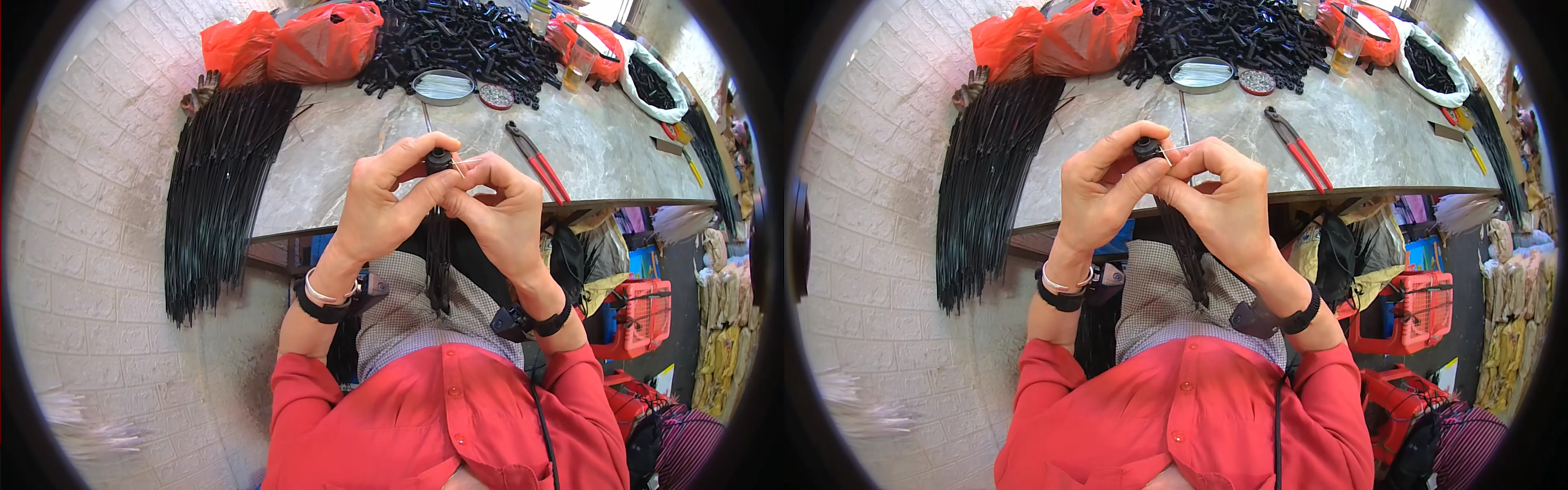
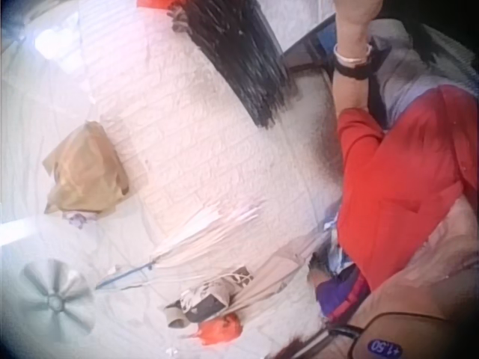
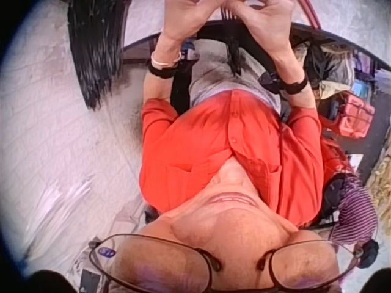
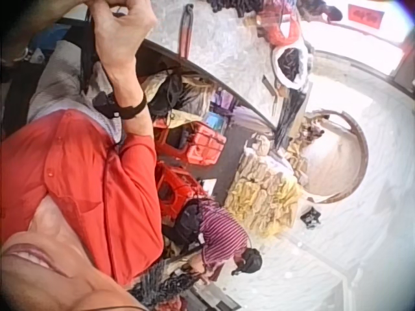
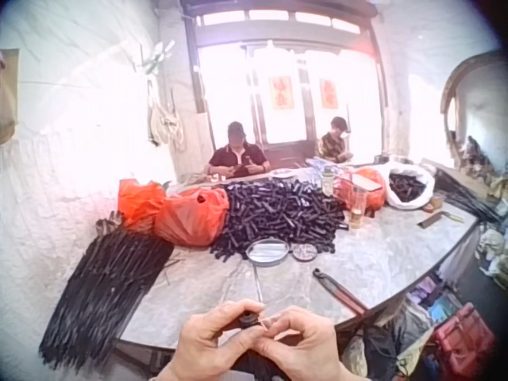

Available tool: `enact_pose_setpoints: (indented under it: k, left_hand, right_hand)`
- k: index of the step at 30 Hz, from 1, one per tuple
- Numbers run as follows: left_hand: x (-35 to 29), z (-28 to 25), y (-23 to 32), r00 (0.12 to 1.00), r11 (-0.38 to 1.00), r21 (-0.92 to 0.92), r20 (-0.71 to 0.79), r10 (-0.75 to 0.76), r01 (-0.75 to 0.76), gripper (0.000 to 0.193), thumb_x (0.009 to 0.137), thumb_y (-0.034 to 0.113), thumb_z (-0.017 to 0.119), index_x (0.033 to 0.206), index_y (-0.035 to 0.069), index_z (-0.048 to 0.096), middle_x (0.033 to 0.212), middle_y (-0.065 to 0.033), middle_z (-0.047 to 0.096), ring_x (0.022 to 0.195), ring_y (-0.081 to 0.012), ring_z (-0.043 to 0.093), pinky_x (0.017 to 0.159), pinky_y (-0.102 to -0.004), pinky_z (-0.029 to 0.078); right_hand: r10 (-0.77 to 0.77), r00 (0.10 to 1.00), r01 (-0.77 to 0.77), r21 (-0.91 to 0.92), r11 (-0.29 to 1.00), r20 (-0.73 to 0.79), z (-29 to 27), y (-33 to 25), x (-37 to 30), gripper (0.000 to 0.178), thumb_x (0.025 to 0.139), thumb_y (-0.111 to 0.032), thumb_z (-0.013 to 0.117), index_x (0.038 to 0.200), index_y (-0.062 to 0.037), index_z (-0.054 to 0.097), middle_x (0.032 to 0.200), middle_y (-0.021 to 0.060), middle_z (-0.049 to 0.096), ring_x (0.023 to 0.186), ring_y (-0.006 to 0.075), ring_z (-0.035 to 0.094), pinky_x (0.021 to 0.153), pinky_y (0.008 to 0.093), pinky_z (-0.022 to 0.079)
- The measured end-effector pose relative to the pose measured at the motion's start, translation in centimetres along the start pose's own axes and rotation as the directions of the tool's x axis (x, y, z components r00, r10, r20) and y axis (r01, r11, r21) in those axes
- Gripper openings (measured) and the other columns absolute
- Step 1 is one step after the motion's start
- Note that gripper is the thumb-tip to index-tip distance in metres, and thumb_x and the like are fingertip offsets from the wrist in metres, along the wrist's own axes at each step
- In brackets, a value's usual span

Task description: Assembling black plastic umbrella ribs into a central hub or connector and crimping with pliers.

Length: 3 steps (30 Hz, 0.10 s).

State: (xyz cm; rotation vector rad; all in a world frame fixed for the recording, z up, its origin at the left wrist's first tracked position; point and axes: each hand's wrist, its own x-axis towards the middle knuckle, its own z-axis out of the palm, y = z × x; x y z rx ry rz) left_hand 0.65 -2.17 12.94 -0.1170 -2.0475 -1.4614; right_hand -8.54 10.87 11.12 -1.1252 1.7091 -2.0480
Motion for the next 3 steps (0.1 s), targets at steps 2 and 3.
enact_pose_setpoints:
  k: [2, 3]
  left_hand:
    - [-0.31, -0.29, 0.3, 1.0, 1.0, -0.005, -0.003, -0.012, 0.012, 0.032, 0.085, -0.002, 0.062, 0.116, -0.002, 0.059, 0.097, -0.0072, 0.066, 0.09, -0.0124, 0.063, 0.079, -0.0231, 0.051]
    - [-0.45, -0.41, 0.51, 1.0, 1.0, -0.012, -0.002, -0.025, 0.025, 0.032, 0.085, -0.001, 0.062, 0.116, -0.002, 0.059, 0.097, -0.0073, 0.066, 0.091, -0.0124, 0.063, 0.079, -0.0227, 0.051]
  right_hand:
    - [0.034, 0.999, -0.035, 0.007, 0.999, 0.039, 0.01, 0.17, 0.04, 0.013, 0.075, -0.007, 0.076, 0.079, -0.0014, 0.065, 0.091, 0.0088, 0.065, 0.078, 0.0097, 0.063, 0.06, 0.0225, 0.053]
    - [0.07, 0.995, -0.071, 0.012, 0.997, 0.074, -0.09, 0.26, 0.1, 0.013, 0.076, -0.009, 0.076, 0.081, -0.0035, 0.066, 0.092, 0.0104, 0.066, 0.079, 0.0103, 0.063, 0.061, 0.0242, 0.054]
